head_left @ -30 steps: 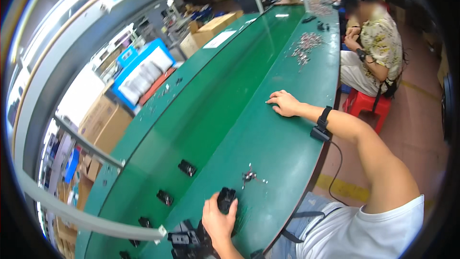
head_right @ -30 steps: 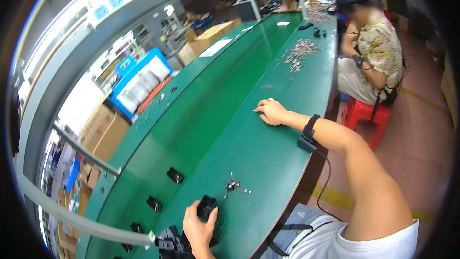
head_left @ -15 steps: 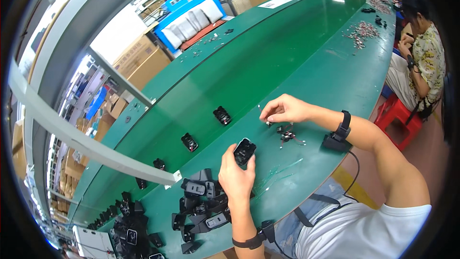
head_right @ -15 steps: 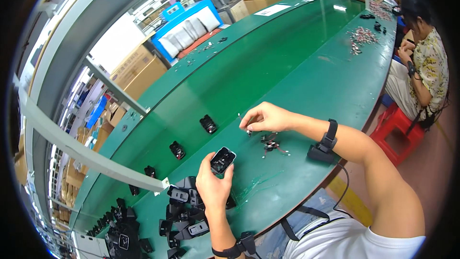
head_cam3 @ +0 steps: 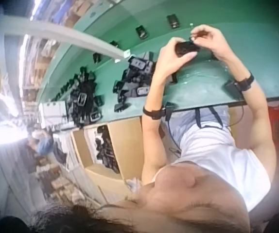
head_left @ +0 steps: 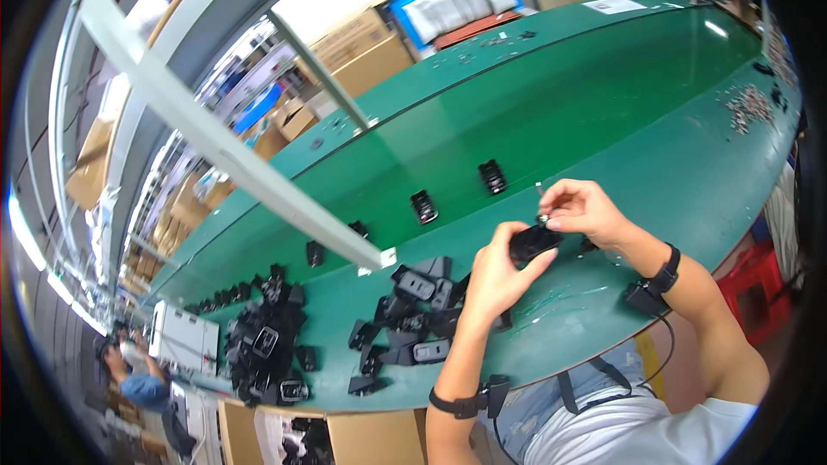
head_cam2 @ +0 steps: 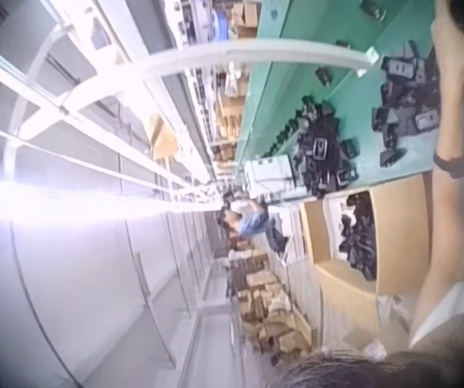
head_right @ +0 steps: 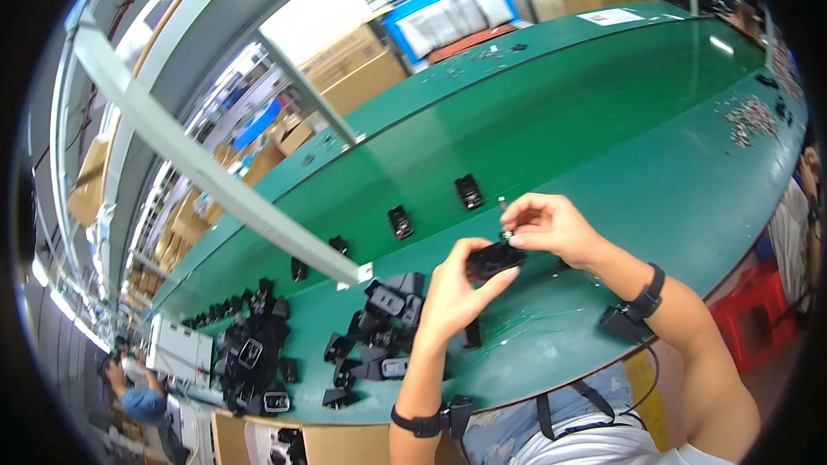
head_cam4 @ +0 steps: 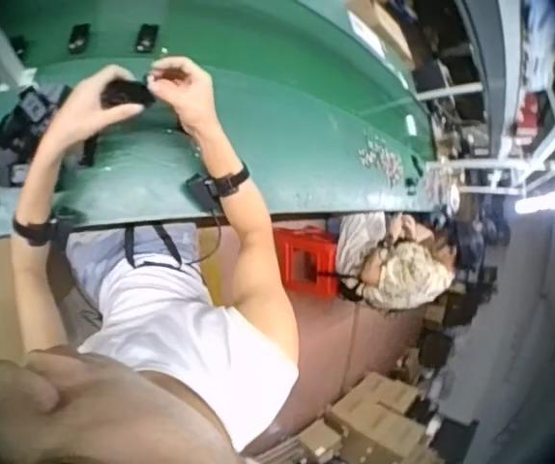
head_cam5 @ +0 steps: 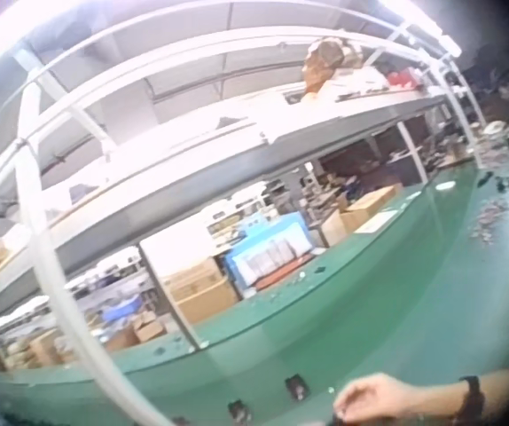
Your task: The person assembles small black electronic devices at a green workbench. They pick up a device housing, insert small internal components by hand, and place the finished unit on the table. The process is repeated for multiple units.
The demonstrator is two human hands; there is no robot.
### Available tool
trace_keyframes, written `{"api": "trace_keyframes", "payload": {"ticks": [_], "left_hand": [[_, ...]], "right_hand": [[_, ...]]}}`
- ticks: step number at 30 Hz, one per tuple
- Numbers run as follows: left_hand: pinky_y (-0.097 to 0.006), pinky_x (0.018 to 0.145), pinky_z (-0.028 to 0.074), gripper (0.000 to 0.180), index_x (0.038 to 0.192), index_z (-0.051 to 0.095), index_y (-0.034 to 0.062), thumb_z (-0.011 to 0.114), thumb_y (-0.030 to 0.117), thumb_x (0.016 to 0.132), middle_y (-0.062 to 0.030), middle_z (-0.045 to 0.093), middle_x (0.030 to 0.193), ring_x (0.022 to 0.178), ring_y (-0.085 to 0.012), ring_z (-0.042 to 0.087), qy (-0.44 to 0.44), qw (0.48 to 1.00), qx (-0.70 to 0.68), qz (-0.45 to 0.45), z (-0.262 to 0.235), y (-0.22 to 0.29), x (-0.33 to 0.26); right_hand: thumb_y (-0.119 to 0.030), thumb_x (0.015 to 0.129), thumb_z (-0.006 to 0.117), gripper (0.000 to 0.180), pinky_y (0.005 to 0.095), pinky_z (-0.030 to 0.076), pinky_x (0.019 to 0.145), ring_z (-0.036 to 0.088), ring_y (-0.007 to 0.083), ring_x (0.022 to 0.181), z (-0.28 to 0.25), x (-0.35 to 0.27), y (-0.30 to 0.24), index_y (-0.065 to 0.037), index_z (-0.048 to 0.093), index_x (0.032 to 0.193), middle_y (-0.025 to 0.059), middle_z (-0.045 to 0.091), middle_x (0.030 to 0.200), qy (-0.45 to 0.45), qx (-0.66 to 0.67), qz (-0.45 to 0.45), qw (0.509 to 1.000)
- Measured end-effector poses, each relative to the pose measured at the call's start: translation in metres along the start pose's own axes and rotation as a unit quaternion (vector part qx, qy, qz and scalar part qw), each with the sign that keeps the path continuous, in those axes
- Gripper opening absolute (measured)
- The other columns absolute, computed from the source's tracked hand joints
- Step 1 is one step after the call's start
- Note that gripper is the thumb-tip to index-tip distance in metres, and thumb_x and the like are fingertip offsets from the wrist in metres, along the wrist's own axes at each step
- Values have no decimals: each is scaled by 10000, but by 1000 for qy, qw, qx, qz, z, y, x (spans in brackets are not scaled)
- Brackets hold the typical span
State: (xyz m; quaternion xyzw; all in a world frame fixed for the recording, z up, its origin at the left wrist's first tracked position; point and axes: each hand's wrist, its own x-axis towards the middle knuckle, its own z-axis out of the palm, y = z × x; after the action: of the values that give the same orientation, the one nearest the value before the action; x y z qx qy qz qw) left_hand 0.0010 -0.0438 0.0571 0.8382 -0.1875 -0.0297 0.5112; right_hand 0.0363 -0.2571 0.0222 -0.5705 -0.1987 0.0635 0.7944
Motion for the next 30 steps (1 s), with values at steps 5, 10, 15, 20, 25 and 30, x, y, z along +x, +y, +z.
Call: {"api": "trace_keyframes", "payload": {"ticks": [5, 10, 15, 20, 25, 30], "left_hand": [[-266, 877, 532, 236, 1026, 566, 22, 744, 44, 873, -115, 653, 1119, 997, -136, 629, 32, 951, -304, 36, 2, -26, 10], [-269, 890, 494, 230, 1108, 562, 6, 677, 126, 948, -116, 649, 1126, 1030, -134, 603, 26, 949, -310, -51, 21, -23, 18], [-311, 962, 444, 241, 1201, 546, 26, 569, 170, 1008, -112, 619, 1186, 1044, -156, 590, 82, 950, -299, 41, 27, -30, 10], [-432, 990, 505, 316, 1253, 475, 52, 594, 143, 975, -195, 607, 1198, 1082, -287, 642, 81, 879, -470, -23, 24, -19, 3], [-411, 962, 510, 340, 1300, 462, 42, 535, 179, 998, -187, 609, 1212, 1102, -251, 617, 8, 850, -523, -60, 19, -2, 1], [-349, 832, 535, 368, 1255, 533, -5, 473, 264, 1012, -137, 625, 1143, 1041, -202, 620, -9, 893, -449, -40, 21, -8, 1]], "right_hand": [[-16, 891, 678, 132, 285, 519, 871, 638, 138, 955, 19, -5, 0, 27, 706, 1013, 68, 673, 1024, -11, -64, -1, 998], [-2, 873, 679, 144, 278, 534, 803, 652, 162, 954, 11, -20, -5, 10, 722, 1010, 88, 682, 1020, -4, -164, -41, 986], [-5, 814, 740, 142, 292, 543, 776, 679, 181, 873, 17, -18, -3, -17, 742, 956, 108, 720, 971, -28, -247, -139, 958], [18, 813, 727, 119, 288, 562, 685, 689, 183, 828, 13, -23, -15, -18, 732, 926, 111, 721, 946, 29, -285, -228, 931], [44, 813, 717, 149, 271, 561, 638, 685, 173, 794, 26, -30, -24, -2, 701, 954, 106, 699, 911, 50, -258, -214, 941], [62, 798, 725, 149, 288, 553, 635, 681, 170, 752, 26, -27, -19, 7, 693, 934, 119, 686, 888, 53, -322, -299, 897]]}}
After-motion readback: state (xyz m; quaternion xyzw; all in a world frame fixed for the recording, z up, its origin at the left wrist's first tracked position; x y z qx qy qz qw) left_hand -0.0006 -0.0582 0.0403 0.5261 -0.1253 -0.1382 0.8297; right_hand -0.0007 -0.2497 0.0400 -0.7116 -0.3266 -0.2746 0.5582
